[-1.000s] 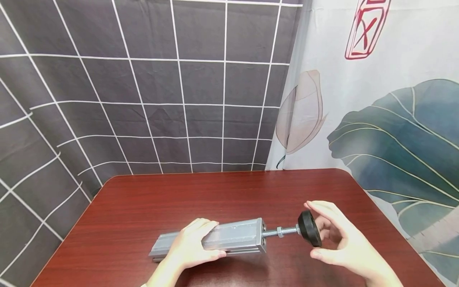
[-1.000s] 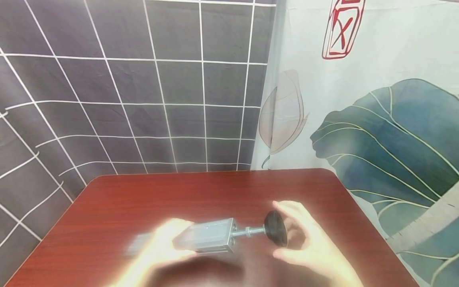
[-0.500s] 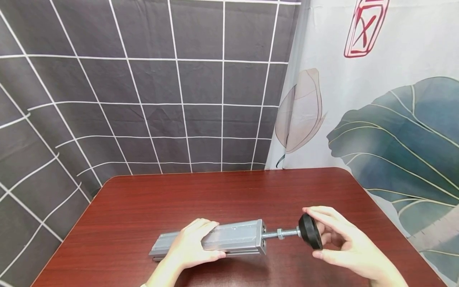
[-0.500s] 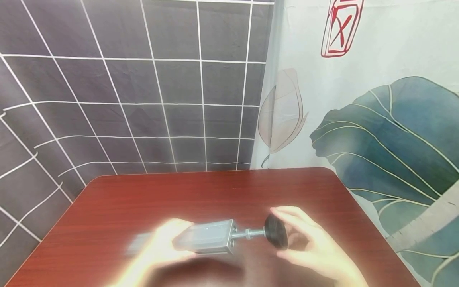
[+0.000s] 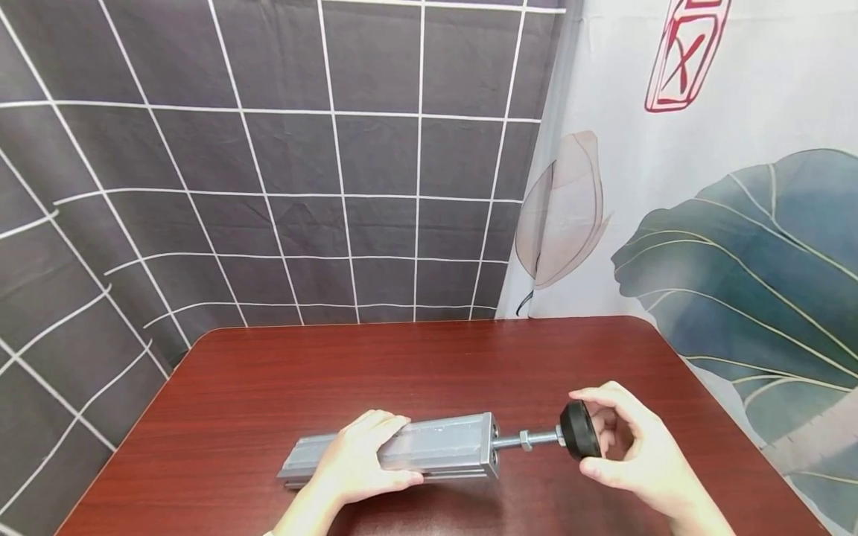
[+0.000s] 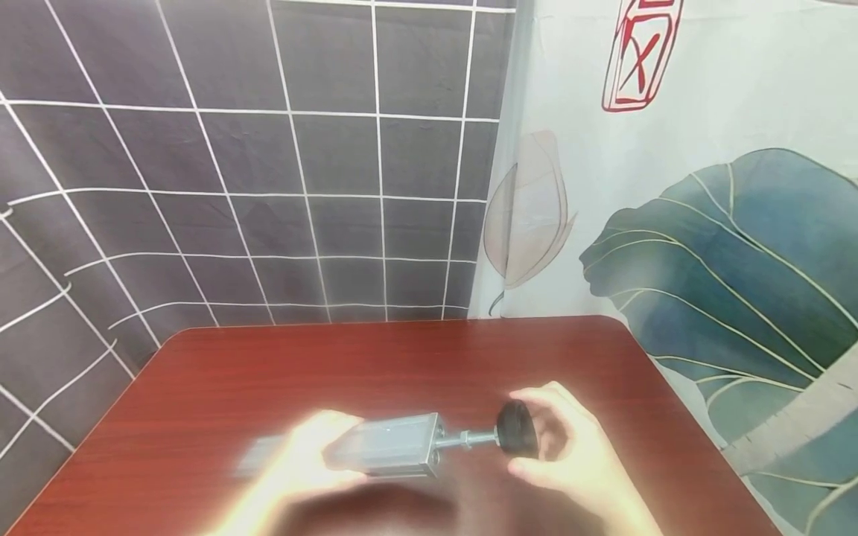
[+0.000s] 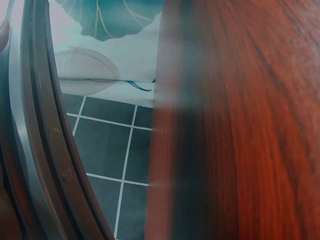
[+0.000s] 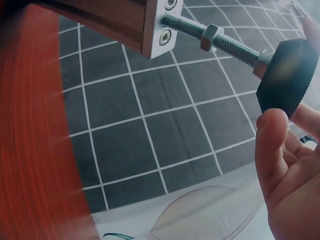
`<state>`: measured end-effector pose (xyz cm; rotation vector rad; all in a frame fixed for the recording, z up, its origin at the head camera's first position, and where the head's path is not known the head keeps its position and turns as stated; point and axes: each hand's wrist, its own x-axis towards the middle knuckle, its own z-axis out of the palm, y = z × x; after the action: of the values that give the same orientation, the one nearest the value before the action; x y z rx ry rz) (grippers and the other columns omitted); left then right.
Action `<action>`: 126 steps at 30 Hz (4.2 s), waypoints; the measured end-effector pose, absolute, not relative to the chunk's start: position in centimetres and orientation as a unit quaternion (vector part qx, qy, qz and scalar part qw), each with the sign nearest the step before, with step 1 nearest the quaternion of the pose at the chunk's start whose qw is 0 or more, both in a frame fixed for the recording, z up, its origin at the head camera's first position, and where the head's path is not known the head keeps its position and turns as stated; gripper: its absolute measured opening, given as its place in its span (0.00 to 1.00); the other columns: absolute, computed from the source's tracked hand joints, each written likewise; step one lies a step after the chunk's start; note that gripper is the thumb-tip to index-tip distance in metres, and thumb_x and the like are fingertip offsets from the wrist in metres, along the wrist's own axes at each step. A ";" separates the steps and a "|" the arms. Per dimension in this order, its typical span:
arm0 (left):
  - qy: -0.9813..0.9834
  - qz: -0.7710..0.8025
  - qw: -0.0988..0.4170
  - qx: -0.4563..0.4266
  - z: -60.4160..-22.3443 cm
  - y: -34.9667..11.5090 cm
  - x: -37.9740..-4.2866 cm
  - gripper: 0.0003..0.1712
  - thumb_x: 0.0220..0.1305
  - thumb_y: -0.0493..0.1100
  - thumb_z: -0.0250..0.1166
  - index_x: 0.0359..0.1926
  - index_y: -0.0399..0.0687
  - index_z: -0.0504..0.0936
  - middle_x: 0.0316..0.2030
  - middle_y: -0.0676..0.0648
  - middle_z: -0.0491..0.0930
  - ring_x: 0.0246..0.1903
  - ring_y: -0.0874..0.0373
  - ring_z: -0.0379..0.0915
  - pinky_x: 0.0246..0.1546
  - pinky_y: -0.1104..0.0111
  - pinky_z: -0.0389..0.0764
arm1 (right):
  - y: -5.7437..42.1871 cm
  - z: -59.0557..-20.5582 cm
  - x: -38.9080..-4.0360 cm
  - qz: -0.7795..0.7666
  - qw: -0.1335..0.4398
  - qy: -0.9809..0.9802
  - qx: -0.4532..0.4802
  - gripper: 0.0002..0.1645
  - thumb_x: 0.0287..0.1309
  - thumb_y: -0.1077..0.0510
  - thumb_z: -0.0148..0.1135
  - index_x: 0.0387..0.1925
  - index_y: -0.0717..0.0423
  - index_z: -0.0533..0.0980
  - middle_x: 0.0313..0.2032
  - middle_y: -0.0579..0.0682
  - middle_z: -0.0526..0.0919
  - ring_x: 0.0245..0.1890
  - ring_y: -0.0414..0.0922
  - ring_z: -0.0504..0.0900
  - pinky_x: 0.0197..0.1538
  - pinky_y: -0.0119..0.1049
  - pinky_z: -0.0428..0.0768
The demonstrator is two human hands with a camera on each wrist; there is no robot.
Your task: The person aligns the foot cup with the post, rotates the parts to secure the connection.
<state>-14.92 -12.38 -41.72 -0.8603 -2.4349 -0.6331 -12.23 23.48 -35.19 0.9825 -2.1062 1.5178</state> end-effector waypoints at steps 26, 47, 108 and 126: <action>-0.884 -0.229 0.251 -0.321 -41.9 -12.4 -15.0 0.36 0.35 0.67 0.73 0.44 0.51 0.82 0.37 0.58 0.79 0.38 0.63 0.74 0.39 0.71 0.75 | 24.5 -34.7 -11.1 0.517 0.069 -0.762 0.383 0.49 0.37 0.80 0.68 0.65 0.65 0.60 0.59 0.48 0.63 0.34 0.39 0.77 0.23 0.32 0.76; -0.896 -0.231 0.230 -0.302 -41.8 -12.2 -14.8 0.36 0.36 0.68 0.72 0.44 0.52 0.83 0.37 0.57 0.79 0.39 0.63 0.74 0.40 0.69 0.75 | 24.1 -35.6 -11.8 0.559 0.126 -0.719 0.393 0.48 0.29 0.82 0.67 0.60 0.68 0.65 0.50 0.50 0.68 0.20 0.38 0.72 0.16 0.27 0.66; -0.883 -0.240 0.253 -0.314 -42.0 -12.4 -14.9 0.36 0.34 0.67 0.73 0.44 0.51 0.83 0.36 0.58 0.79 0.38 0.64 0.73 0.39 0.71 0.75 | 22.6 -34.4 -10.8 0.528 0.158 -0.790 0.268 0.39 0.31 0.77 0.69 0.51 0.58 0.71 0.33 0.44 0.74 0.24 0.39 0.71 0.21 0.34 0.69; -0.881 -0.247 0.251 -0.316 -42.1 -12.8 -14.9 0.36 0.34 0.67 0.73 0.44 0.52 0.82 0.37 0.59 0.79 0.38 0.64 0.73 0.39 0.71 0.75 | 24.2 -33.6 -10.2 0.513 0.035 -0.770 0.377 0.49 0.42 0.79 0.66 0.66 0.67 0.55 0.61 0.48 0.59 0.37 0.42 0.79 0.33 0.32 0.80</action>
<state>-14.91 -12.79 -42.06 -0.8598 -2.3972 -0.6730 -10.21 24.19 -33.63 1.1571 -2.3670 1.5777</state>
